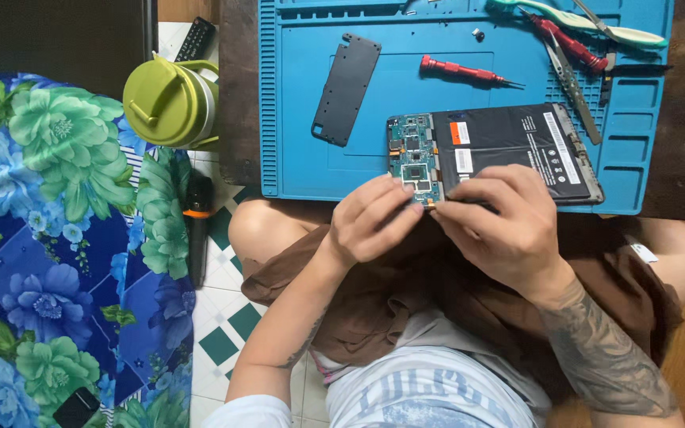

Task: The person works on a disassembled electronic device on a blue mat, placing a battery into the chassis and connecting a ribbon cable. They then use a red screwdriver to secure the battery in place.

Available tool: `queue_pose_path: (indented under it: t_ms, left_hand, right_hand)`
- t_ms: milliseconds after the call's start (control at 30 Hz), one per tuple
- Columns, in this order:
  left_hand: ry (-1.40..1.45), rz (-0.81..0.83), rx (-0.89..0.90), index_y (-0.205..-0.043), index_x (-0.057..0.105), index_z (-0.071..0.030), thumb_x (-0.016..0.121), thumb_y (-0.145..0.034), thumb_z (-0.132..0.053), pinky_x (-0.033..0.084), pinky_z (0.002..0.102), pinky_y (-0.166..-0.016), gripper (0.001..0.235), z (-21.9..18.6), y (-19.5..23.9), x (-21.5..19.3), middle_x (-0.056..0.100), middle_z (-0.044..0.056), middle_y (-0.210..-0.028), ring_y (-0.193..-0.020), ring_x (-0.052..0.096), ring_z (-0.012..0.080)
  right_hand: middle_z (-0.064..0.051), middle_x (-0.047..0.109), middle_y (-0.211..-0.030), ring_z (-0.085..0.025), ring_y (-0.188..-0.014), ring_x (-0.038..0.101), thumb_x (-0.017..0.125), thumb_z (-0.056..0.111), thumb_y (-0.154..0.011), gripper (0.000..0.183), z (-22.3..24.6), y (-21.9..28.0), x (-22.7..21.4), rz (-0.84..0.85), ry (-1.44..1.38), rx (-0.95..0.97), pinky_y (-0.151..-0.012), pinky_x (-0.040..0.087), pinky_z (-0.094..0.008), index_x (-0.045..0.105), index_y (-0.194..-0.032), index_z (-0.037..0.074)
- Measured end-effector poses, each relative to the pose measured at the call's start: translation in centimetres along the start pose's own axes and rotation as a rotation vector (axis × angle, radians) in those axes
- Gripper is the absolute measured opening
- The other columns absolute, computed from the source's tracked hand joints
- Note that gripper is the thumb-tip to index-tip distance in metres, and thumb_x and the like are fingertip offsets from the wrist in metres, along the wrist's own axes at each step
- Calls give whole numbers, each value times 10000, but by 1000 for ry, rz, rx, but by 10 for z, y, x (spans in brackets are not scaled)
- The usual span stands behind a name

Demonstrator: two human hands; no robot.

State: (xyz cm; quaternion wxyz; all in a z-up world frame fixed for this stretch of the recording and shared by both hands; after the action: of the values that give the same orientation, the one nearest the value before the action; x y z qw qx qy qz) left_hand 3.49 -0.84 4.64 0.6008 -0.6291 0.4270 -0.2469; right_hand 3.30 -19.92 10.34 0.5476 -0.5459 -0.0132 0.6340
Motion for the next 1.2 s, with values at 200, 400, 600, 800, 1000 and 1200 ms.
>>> queue_pose_path:
  t_ms: [200,400,600,800,1000,1200]
  left_hand:
    - [-59,43,21,-885,787,-124,738,-953,-84,705,385,-751,94,-4,8,-2,774,112,-908,-799,752,247]
    - [-63,154,-2,-900,775,-96,737,-946,-39,697,408,-771,82,-1,19,-5,763,122,-917,-831,763,277]
    - [-72,195,-46,-898,792,-84,713,-958,-14,705,393,-777,121,0,26,-7,757,129,-894,-838,771,285]
    - [-27,222,-127,-957,799,-63,666,-993,-22,702,415,-794,144,0,29,-9,750,148,-930,-870,771,308]
    - [145,175,-367,-977,791,-17,736,-912,15,694,427,-737,91,0,33,-14,758,163,-970,-858,766,336]
    - [103,175,-420,-1015,790,-16,788,-832,65,681,451,-775,200,-1,37,-19,759,156,-989,-904,769,344]
  right_hand:
    - [-55,729,-914,-276,-802,646,838,-1,-836,148,-2,11,9,-16,-36,-57,-798,547,-448,790,-876,133]
    - [-71,738,-959,-292,-883,664,830,16,-854,135,-17,35,33,-45,-12,-91,-847,544,-464,801,-922,129]
    - [-48,741,-982,-264,-904,657,817,58,-888,150,-25,46,50,-84,18,-70,-865,519,-433,833,-982,174]
    - [-71,732,-1033,-276,-942,638,798,96,-899,119,-23,42,51,-61,71,-85,-863,503,-440,822,-987,171]
    - [-83,734,-1041,-293,-946,645,765,104,-911,118,-21,38,52,-58,90,-107,-843,499,-439,824,-992,166]
    - [-79,750,-1049,-291,-937,646,780,78,-888,152,-16,33,54,-78,122,-117,-836,489,-433,827,-1002,166]
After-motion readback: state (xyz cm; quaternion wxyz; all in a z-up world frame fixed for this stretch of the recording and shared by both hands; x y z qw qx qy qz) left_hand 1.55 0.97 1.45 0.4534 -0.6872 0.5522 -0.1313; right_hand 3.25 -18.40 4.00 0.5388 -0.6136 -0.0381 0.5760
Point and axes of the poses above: each hand's wrist, its own y-axis away from the middle knuckle, its own x-axis out of the palm, z = x × y, the point moved 1 cm from there along -y, towards the middle knuckle
